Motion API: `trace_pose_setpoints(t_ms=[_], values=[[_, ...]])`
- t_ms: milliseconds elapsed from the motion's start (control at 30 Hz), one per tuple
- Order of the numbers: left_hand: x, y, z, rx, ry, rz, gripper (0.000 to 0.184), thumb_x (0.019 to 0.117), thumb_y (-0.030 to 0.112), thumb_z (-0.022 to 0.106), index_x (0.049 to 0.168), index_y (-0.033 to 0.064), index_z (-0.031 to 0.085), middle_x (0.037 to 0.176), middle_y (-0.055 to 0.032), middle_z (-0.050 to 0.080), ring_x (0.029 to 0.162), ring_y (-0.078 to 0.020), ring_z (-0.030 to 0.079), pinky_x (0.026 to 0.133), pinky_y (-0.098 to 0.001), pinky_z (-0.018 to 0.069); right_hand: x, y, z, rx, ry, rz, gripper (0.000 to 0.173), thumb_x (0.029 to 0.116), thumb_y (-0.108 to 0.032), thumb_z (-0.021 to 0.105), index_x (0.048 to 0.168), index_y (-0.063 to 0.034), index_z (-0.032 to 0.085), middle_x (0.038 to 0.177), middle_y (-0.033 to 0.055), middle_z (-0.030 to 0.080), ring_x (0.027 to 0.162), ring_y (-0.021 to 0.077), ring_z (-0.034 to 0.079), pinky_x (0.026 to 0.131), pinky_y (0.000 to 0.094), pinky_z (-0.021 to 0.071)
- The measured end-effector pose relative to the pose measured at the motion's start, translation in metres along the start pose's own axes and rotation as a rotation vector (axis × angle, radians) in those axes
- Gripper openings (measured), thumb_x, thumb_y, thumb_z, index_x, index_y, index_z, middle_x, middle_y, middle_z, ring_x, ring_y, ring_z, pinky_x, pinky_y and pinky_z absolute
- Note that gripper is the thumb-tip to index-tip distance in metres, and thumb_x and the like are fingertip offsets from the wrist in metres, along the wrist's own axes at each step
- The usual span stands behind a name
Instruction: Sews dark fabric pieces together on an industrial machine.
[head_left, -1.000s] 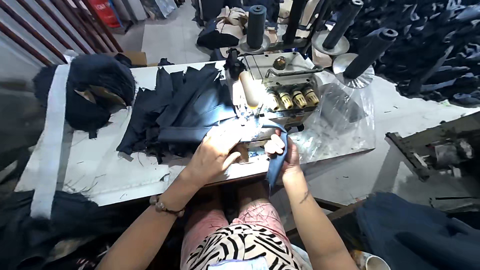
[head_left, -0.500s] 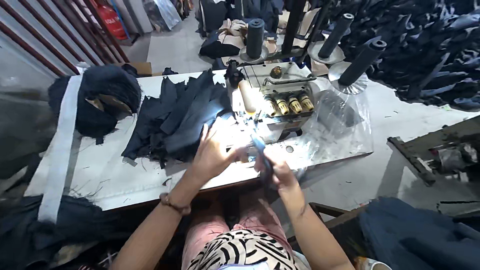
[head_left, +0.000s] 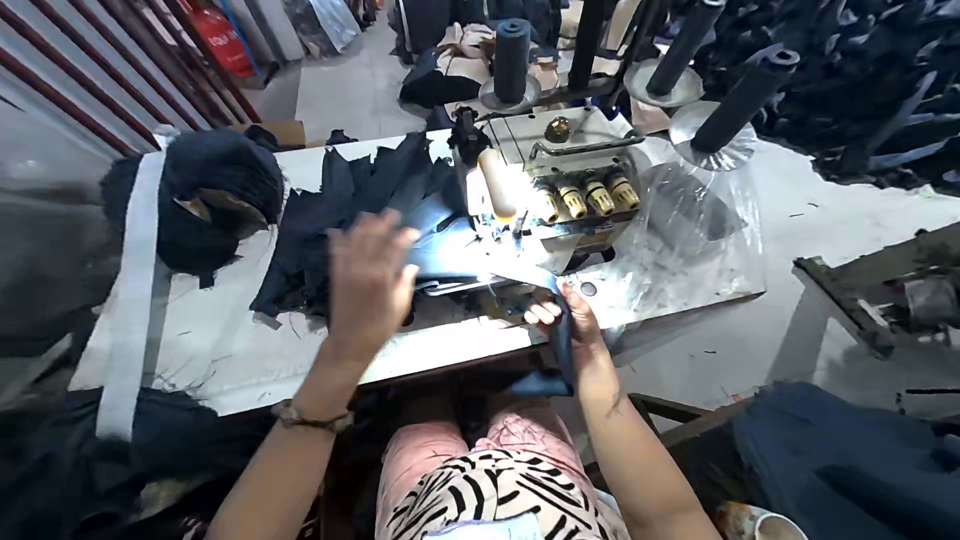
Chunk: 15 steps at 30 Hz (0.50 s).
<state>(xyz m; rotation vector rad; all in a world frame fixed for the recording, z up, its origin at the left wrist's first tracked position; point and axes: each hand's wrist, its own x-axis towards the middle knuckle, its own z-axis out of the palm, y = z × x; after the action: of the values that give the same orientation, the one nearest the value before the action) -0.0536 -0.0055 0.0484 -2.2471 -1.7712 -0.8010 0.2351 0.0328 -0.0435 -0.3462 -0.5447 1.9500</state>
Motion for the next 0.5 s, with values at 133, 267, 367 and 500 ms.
trace_pose_setpoints(t_ms=[133, 267, 367, 500], values=[[-0.012, 0.035, 0.039, -0.144, -0.077, 0.268, 0.030, 0.0988, 0.013, 0.055, 0.121, 0.0043, 0.072, 0.125, -0.0129, 0.071, 0.122, -0.0309, 0.065, 0.110, -0.0509, 0.0460, 0.003, -0.004, -0.022, 0.177, -0.077, 0.000, 0.032, 0.1028, -0.036, 0.054, 0.087, -0.0136, 0.071, 0.058, -0.0071, 0.055, 0.050, 0.0042, 0.055, 0.053, 0.0193, 0.0503], [-0.013, 0.048, 0.037, -0.119, -0.089, 0.310, 0.035, 0.1018, 0.024, 0.054, 0.125, 0.0041, 0.071, 0.134, -0.0144, 0.067, 0.129, -0.0319, 0.061, 0.110, -0.0459, 0.0479, 0.007, -0.020, -0.025, 0.193, -0.062, -0.035, 0.038, 0.1043, -0.040, 0.051, 0.085, -0.0127, 0.069, 0.057, -0.0072, 0.054, 0.049, 0.0041, 0.055, 0.052, 0.0186, 0.0499], [-0.013, 0.054, 0.039, -0.109, -0.109, 0.287, 0.039, 0.1010, 0.025, 0.056, 0.132, 0.0041, 0.067, 0.137, -0.0150, 0.065, 0.130, -0.0320, 0.060, 0.111, -0.0460, 0.0462, 0.012, -0.016, -0.020, 0.269, -0.064, -0.083, 0.038, 0.1055, -0.038, 0.048, 0.086, -0.0127, 0.067, 0.058, -0.0070, 0.054, 0.049, 0.0039, 0.054, 0.052, 0.0182, 0.0490], [-0.006, 0.054, 0.043, -0.093, -0.143, 0.253, 0.039, 0.1004, 0.026, 0.057, 0.132, 0.0044, 0.066, 0.136, -0.0137, 0.065, 0.129, -0.0312, 0.060, 0.112, -0.0460, 0.0442, 0.020, -0.007, -0.020, 0.316, -0.063, -0.169, 0.035, 0.1077, -0.037, 0.042, 0.094, -0.0133, 0.065, 0.056, -0.0071, 0.051, 0.049, 0.0051, 0.053, 0.053, 0.0204, 0.0486]])
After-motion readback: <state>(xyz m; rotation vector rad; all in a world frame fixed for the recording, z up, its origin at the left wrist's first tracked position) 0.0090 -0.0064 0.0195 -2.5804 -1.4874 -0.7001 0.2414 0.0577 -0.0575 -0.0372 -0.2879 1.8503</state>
